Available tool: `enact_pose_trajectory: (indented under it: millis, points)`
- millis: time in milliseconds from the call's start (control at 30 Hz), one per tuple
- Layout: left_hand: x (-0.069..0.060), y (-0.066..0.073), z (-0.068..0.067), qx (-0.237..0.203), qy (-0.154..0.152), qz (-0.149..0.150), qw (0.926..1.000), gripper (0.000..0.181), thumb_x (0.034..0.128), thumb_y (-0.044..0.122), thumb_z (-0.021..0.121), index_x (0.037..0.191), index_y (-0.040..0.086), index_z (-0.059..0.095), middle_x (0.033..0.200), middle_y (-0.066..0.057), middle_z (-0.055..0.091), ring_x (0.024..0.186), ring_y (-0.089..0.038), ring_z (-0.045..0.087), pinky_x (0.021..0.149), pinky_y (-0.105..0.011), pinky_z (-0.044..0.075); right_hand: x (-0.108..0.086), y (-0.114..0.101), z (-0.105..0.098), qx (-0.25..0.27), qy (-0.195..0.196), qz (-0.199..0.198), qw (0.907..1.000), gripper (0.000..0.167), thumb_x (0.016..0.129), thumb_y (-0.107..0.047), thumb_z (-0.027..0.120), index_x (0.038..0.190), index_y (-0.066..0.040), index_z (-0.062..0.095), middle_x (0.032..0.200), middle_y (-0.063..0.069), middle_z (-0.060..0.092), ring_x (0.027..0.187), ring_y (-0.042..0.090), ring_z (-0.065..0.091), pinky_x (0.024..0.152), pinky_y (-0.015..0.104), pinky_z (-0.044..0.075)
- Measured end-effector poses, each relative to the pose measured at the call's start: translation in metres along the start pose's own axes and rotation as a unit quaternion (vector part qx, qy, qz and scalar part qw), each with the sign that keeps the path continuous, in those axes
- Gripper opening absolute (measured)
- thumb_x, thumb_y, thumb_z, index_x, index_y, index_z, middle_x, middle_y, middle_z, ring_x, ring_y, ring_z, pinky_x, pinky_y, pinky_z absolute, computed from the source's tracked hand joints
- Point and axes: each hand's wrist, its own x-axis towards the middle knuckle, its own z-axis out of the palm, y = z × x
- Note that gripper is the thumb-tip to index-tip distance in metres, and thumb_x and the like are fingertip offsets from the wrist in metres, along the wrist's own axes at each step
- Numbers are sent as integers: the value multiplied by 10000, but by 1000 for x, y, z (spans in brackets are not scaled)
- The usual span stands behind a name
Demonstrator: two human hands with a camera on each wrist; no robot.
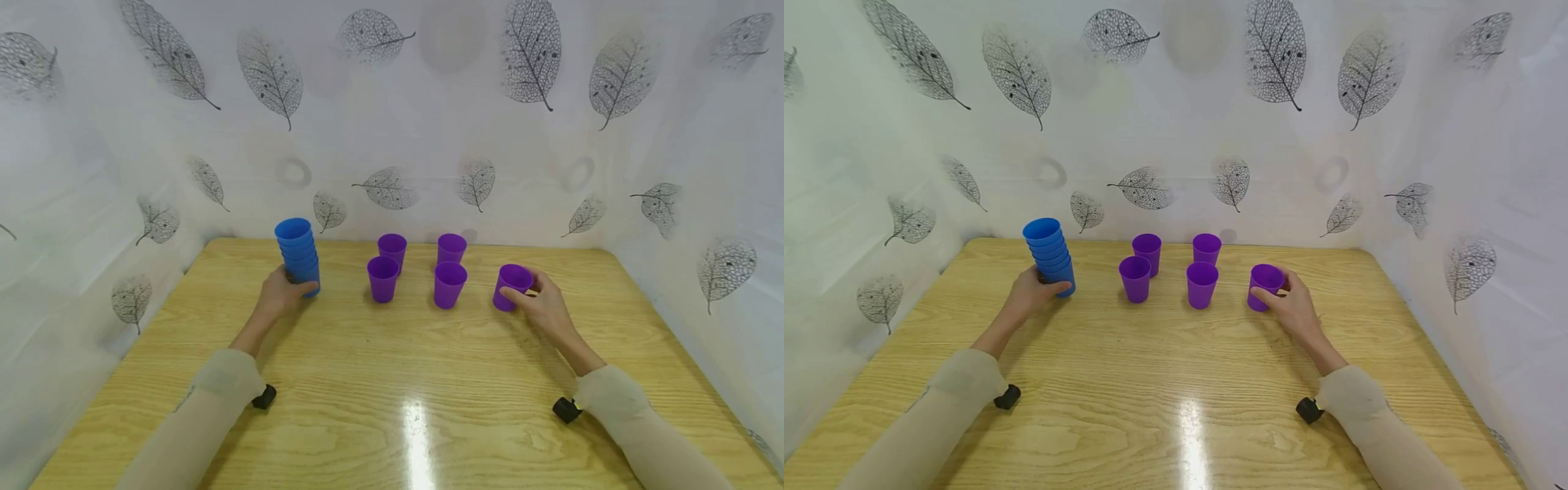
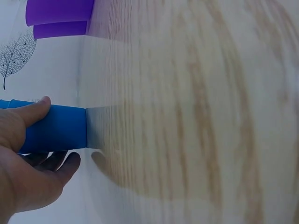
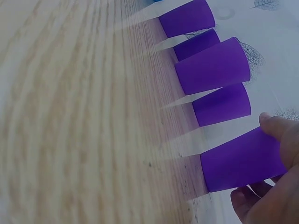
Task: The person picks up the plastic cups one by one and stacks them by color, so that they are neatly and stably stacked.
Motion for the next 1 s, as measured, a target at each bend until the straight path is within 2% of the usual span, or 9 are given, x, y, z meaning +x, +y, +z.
enact_pose_trajectory:
  millis: [167, 400, 567, 700, 867, 1000]
  points:
    - [-1, 1, 0, -10, 32, -41, 10000, 785, 995, 268, 703, 1519, -150, 295, 1483, -377, 443, 1377, -510, 449, 1149, -610, 380, -1, -1, 0, 11, -38, -31, 10000, 669, 978, -201, 738, 1486, 103, 426, 1382, 297, 559, 1256, 359, 518, 888, 94, 445]
    - [-9, 2, -6, -132, 22, 25, 9999, 833, 983, 264, 713, 1564, -103, 241, 1525, -359, 401, 1398, -511, 411, 1143, -622, 380, -3, 2, -4, -168, -148, -67, 9997, 681, 983, -290, 737, 1484, 74, 453, 1351, 278, 596, 1231, 348, 569, 891, 90, 458]
    - [-18, 5, -15, -328, -16, 231, 9992, 887, 974, 237, 723, 1592, -89, 176, 1547, -363, 363, 1411, -516, 391, 1144, -631, 374, -3, 3, -5, -261, -171, -65, 9995, 664, 972, -332, 748, 1454, 53, 502, 1301, 254, 642, 1099, 188, 632, 862, 99, 490]
    - [-28, 12, -21, -411, -37, 196, 9990, 920, 980, 251, 717, 1606, -75, 126, 1570, -361, 327, 1434, -514, 361, 1151, -639, 359, -3, 3, -5, -285, -172, -62, 9994, 668, 961, -349, 760, 1440, 51, 520, 1284, 252, 656, 1003, 31, 618, 854, 104, 496]
    - [-43, 20, -26, -500, -11, 186, 9986, 891, 992, 228, 700, 1604, -73, 128, 1572, -357, 318, 1445, -508, 346, 1154, -635, 356, -3, 3, -6, -284, -192, -42, 9994, 662, 964, -347, 757, 1433, 57, 524, 1279, 260, 660, 977, -11, 616, 850, 102, 498]
    - [-54, 24, -23, -584, -31, 237, 9980, 847, 998, 193, 694, 1592, -82, 157, 1558, -355, 337, 1437, -508, 361, 1153, -626, 364, -4, 3, -6, -304, -196, -63, 9993, 651, 965, -341, 756, 1428, 57, 531, 1268, 261, 665, 965, -19, 620, 847, 99, 497]
